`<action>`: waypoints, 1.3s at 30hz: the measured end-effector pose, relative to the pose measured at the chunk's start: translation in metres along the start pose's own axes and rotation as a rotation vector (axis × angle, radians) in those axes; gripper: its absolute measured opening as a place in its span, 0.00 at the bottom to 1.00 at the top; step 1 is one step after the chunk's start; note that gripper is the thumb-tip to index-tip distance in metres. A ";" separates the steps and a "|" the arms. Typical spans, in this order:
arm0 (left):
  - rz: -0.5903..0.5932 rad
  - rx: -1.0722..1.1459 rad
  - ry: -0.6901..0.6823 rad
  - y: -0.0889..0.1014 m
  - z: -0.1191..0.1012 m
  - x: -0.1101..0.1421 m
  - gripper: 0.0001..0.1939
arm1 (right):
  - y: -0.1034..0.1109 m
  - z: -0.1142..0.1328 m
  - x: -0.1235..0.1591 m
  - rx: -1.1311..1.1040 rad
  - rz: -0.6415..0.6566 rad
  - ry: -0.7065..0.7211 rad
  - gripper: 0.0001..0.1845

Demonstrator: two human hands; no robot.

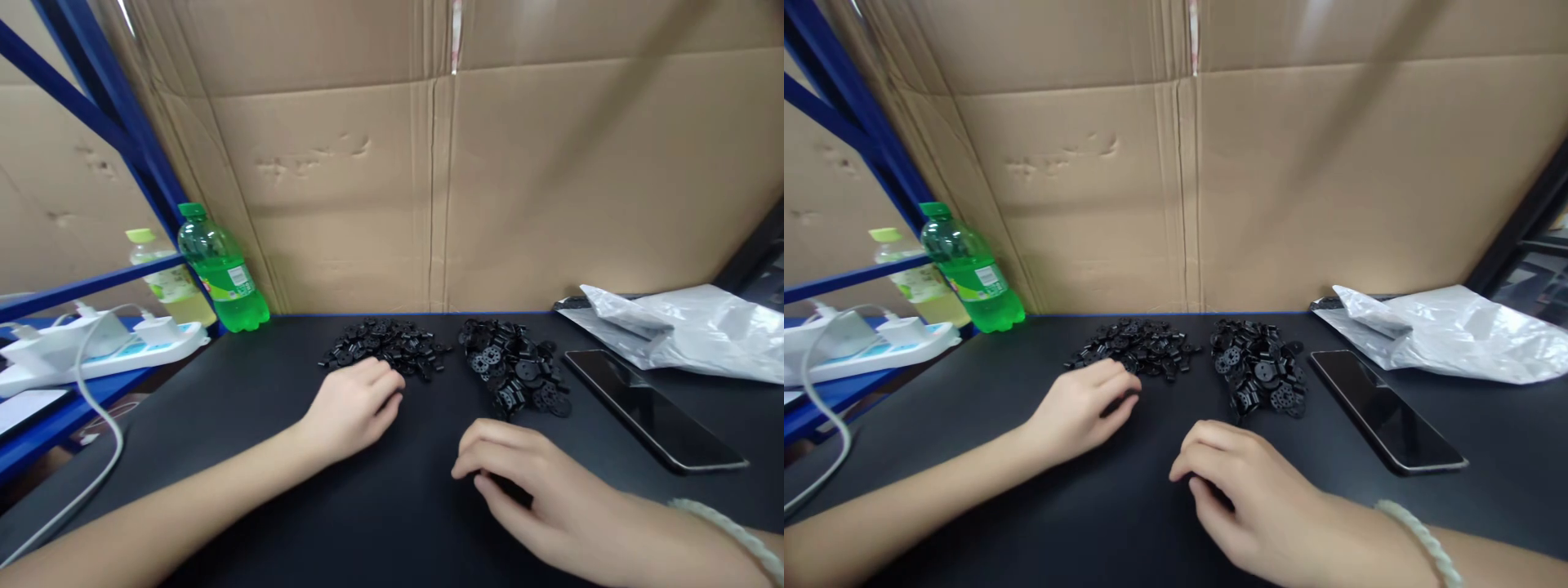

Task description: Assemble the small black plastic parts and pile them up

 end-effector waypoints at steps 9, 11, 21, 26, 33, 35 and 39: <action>-0.048 -0.010 0.226 -0.004 0.037 -0.005 0.20 | -0.035 0.001 -0.028 -0.289 -0.046 -0.071 0.10; -0.058 0.014 0.228 -0.010 0.039 -0.007 0.22 | -0.037 -0.003 -0.030 -0.284 -0.044 -0.082 0.09; -0.150 0.243 0.161 0.006 0.034 -0.005 0.16 | -0.042 -0.028 -0.030 -0.687 -0.055 -0.419 0.07; -0.113 0.447 0.051 0.018 -0.010 -0.004 0.10 | -0.037 -0.024 -0.030 -1.110 -0.062 -0.492 0.15; -0.134 0.824 -0.089 0.006 -0.053 -0.007 0.10 | -0.044 -0.017 -0.032 -1.430 0.019 -0.356 0.23; -0.170 0.848 -0.076 -0.001 -0.054 -0.006 0.11 | -0.045 -0.023 -0.031 -1.374 0.001 -0.377 0.22; -0.242 0.857 -0.020 -0.012 -0.051 0.002 0.17 | -0.043 -0.027 -0.028 -1.257 0.108 -0.382 0.20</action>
Point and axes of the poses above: each hand's wrist, its own x-axis away from the middle knuckle, its own y-axis out of the back of the hand, z = x × y, the point moved 3 cm from there along -x, towards the middle knuckle, and after that the axes turned 4 degrees about x, right-handed, at the moved point
